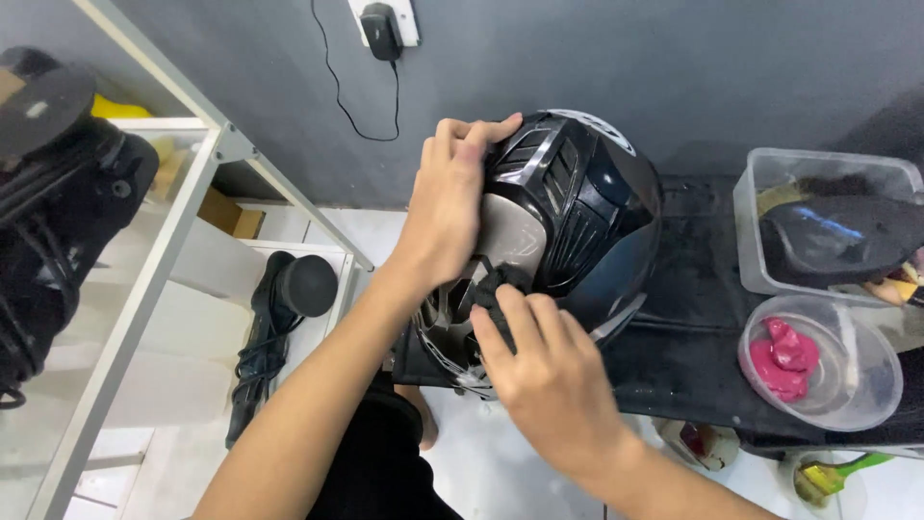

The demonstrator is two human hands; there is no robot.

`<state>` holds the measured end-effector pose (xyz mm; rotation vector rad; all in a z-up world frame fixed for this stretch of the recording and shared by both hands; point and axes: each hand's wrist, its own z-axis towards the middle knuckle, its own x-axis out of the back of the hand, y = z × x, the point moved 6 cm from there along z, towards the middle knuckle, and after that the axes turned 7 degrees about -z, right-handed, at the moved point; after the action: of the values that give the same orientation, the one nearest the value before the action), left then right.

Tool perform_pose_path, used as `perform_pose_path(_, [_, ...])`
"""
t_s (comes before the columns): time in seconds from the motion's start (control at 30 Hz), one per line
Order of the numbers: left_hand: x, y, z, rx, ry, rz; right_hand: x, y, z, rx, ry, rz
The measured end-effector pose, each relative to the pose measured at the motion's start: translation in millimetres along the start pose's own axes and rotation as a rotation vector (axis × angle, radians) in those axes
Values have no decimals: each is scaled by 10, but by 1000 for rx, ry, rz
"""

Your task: The person cleans a motorcycle helmet using a pink sponge and a black cloth. They scrub the helmet's surface with the sponge and then wipe it down with the cloth, rotating the helmet to access different areas.

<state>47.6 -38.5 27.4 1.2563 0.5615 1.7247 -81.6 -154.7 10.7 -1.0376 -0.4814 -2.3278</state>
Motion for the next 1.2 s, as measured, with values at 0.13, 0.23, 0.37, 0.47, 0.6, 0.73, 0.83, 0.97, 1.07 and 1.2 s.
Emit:
perform_pose_path(0.13, [126,-174,28,11,-101,-488,76,96,94,-6,-39,-93])
perform_pose_path(0.23, [134,-247,28,-15,-168,-521,101,376,290,-5,-80,-168])
perform_pose_path(0.37, [191,-164,-26,-21,-192,-450,42,563,654,31,-61,-167])
perform_pose_path(0.47, [206,-151,-29,-29,-191,-440,-183,458,816,132,-64,-221])
perform_pose_path(0.6, [247,-191,-36,12,-222,-555,-216,333,861,172,40,-288])
perform_pose_path(0.73, [272,-252,-28,-21,-264,-608,-320,267,926,197,4,-191])
perform_pose_path(0.83, [223,-383,-21,-72,-246,-606,-572,129,879,200,48,-150])
perform_pose_path(0.97, [180,-443,-37,-101,-211,-600,-719,-235,677,236,45,-12])
perform_pose_path(1.07, [144,-467,-22,-93,-214,-592,-735,-18,711,184,-56,20])
perform_pose_path(1.2, [153,-340,-52,-37,-286,-439,-213,417,602,106,11,73])
